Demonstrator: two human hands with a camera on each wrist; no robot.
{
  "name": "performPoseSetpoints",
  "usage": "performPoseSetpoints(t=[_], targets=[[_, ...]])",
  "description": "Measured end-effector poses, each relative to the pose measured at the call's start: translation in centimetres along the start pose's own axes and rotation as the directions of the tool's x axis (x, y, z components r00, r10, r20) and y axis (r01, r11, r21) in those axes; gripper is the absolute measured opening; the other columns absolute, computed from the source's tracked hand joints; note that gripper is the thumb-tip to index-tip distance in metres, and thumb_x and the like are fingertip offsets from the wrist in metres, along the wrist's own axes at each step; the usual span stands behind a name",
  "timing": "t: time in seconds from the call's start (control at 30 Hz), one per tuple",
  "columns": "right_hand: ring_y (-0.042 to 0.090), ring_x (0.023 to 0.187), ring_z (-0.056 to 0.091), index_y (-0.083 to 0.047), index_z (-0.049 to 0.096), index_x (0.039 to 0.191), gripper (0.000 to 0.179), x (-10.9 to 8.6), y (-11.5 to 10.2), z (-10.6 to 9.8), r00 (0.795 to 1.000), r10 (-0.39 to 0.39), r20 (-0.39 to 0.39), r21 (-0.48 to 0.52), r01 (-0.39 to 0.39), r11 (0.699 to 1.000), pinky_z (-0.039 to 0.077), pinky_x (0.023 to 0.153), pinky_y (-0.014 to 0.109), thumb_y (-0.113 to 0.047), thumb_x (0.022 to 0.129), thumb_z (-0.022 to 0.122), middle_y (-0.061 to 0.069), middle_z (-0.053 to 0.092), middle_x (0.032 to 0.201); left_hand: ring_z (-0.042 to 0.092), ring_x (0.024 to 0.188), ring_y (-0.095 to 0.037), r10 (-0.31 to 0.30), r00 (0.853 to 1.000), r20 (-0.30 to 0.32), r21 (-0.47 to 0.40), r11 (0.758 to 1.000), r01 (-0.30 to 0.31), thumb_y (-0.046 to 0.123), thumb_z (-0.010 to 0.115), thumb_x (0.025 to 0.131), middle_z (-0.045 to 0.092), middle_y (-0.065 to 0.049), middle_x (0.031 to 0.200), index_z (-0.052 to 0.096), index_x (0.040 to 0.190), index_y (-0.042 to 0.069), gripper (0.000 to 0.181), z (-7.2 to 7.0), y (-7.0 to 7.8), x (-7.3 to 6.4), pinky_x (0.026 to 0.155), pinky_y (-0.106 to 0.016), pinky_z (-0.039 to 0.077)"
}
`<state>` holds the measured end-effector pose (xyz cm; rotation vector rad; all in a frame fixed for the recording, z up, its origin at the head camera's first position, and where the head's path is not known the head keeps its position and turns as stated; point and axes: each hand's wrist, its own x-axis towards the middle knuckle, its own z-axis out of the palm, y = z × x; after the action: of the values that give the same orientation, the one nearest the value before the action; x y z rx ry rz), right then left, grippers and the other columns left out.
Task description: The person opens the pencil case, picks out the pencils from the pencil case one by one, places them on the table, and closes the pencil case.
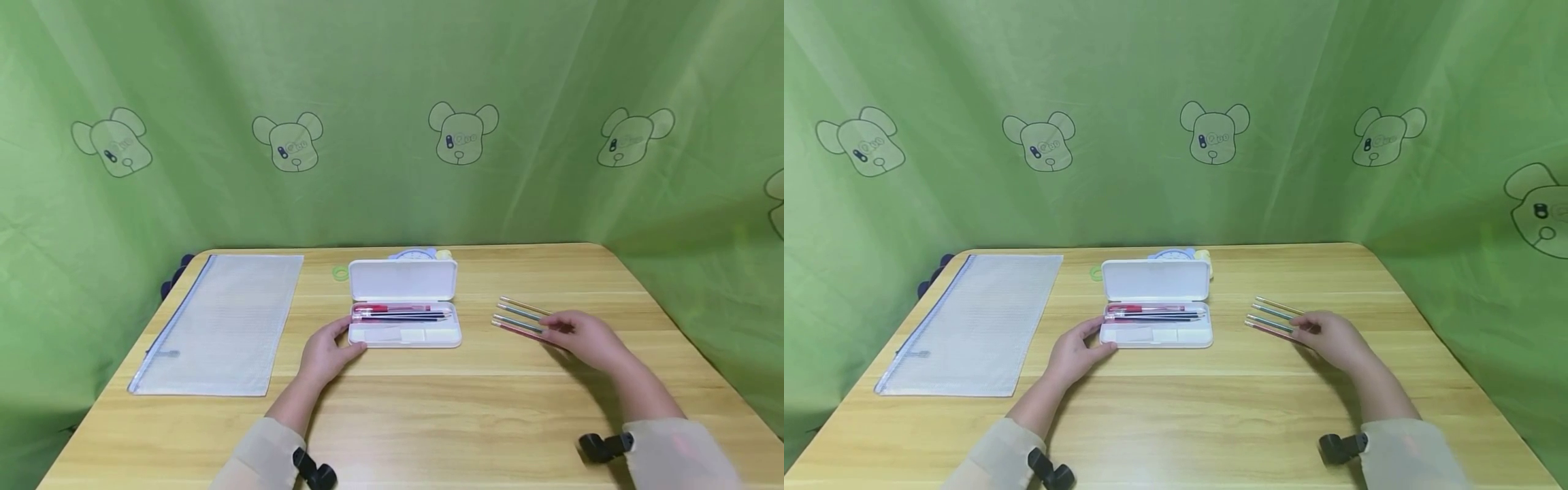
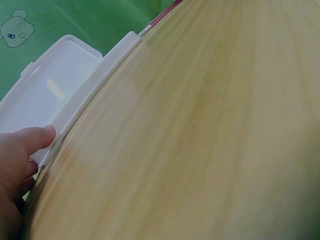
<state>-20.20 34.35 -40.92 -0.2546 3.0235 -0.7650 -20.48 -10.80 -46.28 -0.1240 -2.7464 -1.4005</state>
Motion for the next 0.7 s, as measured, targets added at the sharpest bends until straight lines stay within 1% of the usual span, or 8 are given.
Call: performPoseSetpoints(t=[0.03, 0.1, 0.27, 0.43, 0.6, 0.7], targets=[[0.032, 0.100, 0.063, -0.002, 0.068, 0.117, 0.035, 0.3, -0.4, 0.2, 1.000, 0.000, -0.002, 0.007, 0.000, 1.000, 0.052, 0.087, 0.052, -0.027, 0.092, 0.068, 0.018, 0.069, 0.107, 0.050, 0.134, -0.033, -0.001, 1.000, 0.000, 0.000, 1.000, 0.001, 0.029, 0.077, 0.083, 0.059, -0.013, 0.138, 0.057, 0.136, 0.004, 0.062, 0.0, 0.0, 0.0, 0.115, -0.048, 0.039], [0.032, 0.100, 0.062, -0.002, 0.068, 0.118, 0.035, 0.9, -1.2, 0.5, 1.000, -0.002, -0.006, 0.021, 0.002, 1.000, 0.051, 0.087, 0.052, -0.025, 0.092, 0.068, 0.018, 0.069, 0.107, 0.050, 0.134, -0.033, -0.001, 1.000, -0.001, 0.001, 1.000, 0.001, 0.029, 0.077, 0.082, 0.059, -0.013, 0.138, 0.057, 0.136, 0.004, 0.062, 0.0, 0.0, 0.0, 0.115, -0.048, 0.039], [0.026, 0.098, 0.060, -0.004, 0.068, 0.117, 0.031, 2.5, -3.5, 1.4, 0.999, -0.029, -0.014, 0.066, 0.030, 0.997, 0.050, 0.085, 0.041, -0.021, 0.092, 0.067, 0.013, 0.068, 0.105, 0.051, 0.134, -0.033, -0.001, 1.000, -0.002, 0.004, 1.000, 0.001, 0.029, 0.078, 0.082, 0.060, -0.013, 0.138, 0.057, 0.136, 0.005, 0.062, 0.0, 0.0, 0.0, 0.115, -0.048, 0.039], [0.023, 0.097, 0.060, -0.003, 0.068, 0.117, 0.028, 4.0, -5.6, 2.5, 0.998, -0.061, -0.011, 0.116, 0.062, 0.991, 0.050, 0.083, 0.035, -0.017, 0.093, 0.066, 0.011, 0.067, 0.103, 0.050, 0.134, -0.033, -0.004, 1.000, -0.001, 0.010, 1.000, 0.004, 0.029, 0.078, 0.082, 0.060, -0.013, 0.138, 0.057, 0.136, 0.005, 0.062, 0.0, 0.0, 0.1, 0.115, -0.048, 0.039], [0.026, 0.098, 0.060, -0.001, 0.068, 0.117, 0.027, 5.4, -7.6, 4.0, 0.995, -0.097, 0.006, 0.153, 0.095, 0.984, 0.050, 0.084, 0.036, -0.014, 0.093, 0.064, 0.013, 0.067, 0.104, 0.051, 0.134, -0.032, 0.000, 1.000, -0.005, 0.010, 1.000, 0.000, 0.029, 0.078, 0.082, 0.060, -0.013, 0.138, 0.057, 0.135, 0.005, 0.062, 0.0, 0.0, 0.1, 0.115, -0.047, 0.040], [0.026, 0.098, 0.060, -0.001, 0.068, 0.116, 0.027, 6.2, -8.7, 5.0, 0.993, -0.112, 0.031, 0.193, 0.104, 0.976, 0.051, 0.085, 0.036, -0.014, 0.093, 0.064, 0.014, 0.067, 0.104, 0.052, 0.133, -0.032, 0.008, 1.000, -0.008, 0.008, 1.000, -0.008, 0.028, 0.078, 0.082, 0.061, -0.012, 0.137, 0.058, 0.135, 0.005, 0.062, 0.0, -0.1, 0.1, 0.115, -0.047, 0.040]])
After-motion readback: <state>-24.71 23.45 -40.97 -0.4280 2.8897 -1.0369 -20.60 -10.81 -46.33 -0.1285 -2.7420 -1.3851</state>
